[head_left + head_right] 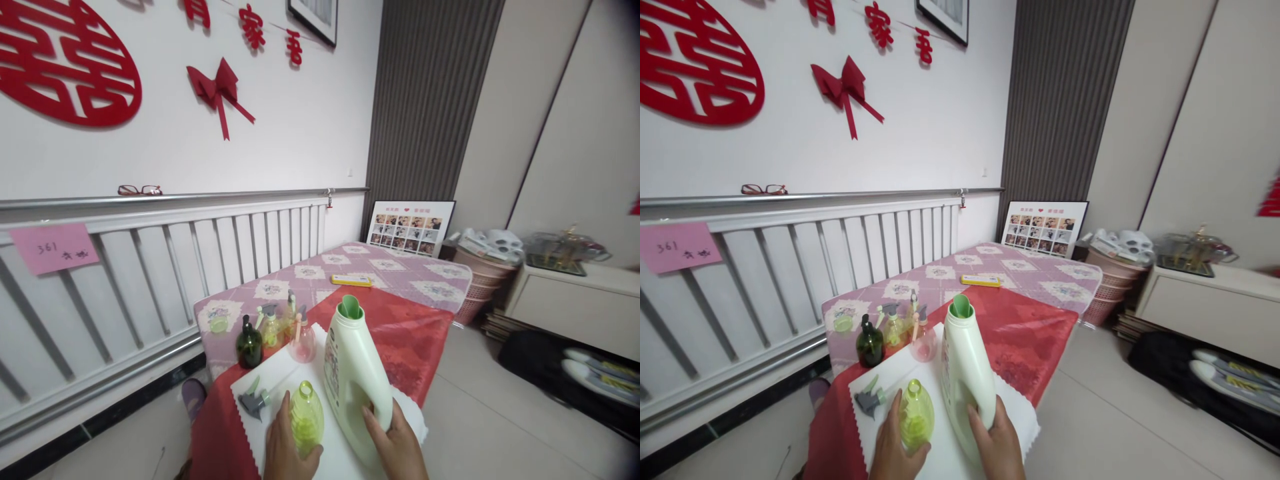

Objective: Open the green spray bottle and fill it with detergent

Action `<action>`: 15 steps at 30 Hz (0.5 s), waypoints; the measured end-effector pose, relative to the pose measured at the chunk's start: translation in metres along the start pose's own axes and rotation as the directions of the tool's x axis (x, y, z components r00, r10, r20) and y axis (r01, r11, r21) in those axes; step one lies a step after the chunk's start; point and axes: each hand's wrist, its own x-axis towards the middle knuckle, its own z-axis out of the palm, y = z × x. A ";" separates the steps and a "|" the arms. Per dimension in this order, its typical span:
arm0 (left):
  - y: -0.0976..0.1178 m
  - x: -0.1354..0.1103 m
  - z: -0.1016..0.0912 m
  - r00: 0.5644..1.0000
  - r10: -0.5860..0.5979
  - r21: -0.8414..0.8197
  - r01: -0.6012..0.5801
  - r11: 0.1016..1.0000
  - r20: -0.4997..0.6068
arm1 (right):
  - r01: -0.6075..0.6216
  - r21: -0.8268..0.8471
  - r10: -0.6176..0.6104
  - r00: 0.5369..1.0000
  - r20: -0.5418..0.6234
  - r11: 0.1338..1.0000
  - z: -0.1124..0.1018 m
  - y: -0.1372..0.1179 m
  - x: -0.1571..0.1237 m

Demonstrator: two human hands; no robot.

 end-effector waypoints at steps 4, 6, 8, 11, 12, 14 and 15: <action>0.000 0.000 0.000 1.000 -0.010 0.011 0.010 1.000 0.008 | 0.000 0.027 0.000 1.000 -0.018 1.000 0.000 0.002 -0.003; 0.001 0.001 -0.001 1.000 -0.009 0.005 0.009 1.000 0.020 | 0.021 0.070 -0.014 0.995 -0.096 0.997 -0.001 0.002 -0.005; 0.001 0.001 -0.002 0.999 -0.011 -0.003 0.011 1.000 0.031 | 0.033 0.106 -0.015 0.986 -0.167 0.994 -0.001 -0.002 -0.005; 0.000 0.001 -0.001 0.999 -0.017 -0.017 0.018 1.000 0.029 | 0.009 0.075 0.003 0.987 -0.164 0.997 -0.001 -0.010 -0.003; 0.000 0.001 0.000 1.000 -0.018 -0.021 0.018 1.000 0.025 | 0.004 0.060 0.005 0.990 -0.144 0.998 0.000 -0.013 -0.001; -0.002 0.001 0.003 1.000 -0.013 -0.022 0.013 1.000 0.012 | 0.004 0.052 0.002 0.993 -0.115 0.999 0.000 -0.017 0.003; -0.003 0.001 0.004 1.000 -0.010 -0.021 0.011 1.000 0.003 | 0.009 0.055 -0.003 0.994 -0.110 0.998 0.000 -0.018 0.005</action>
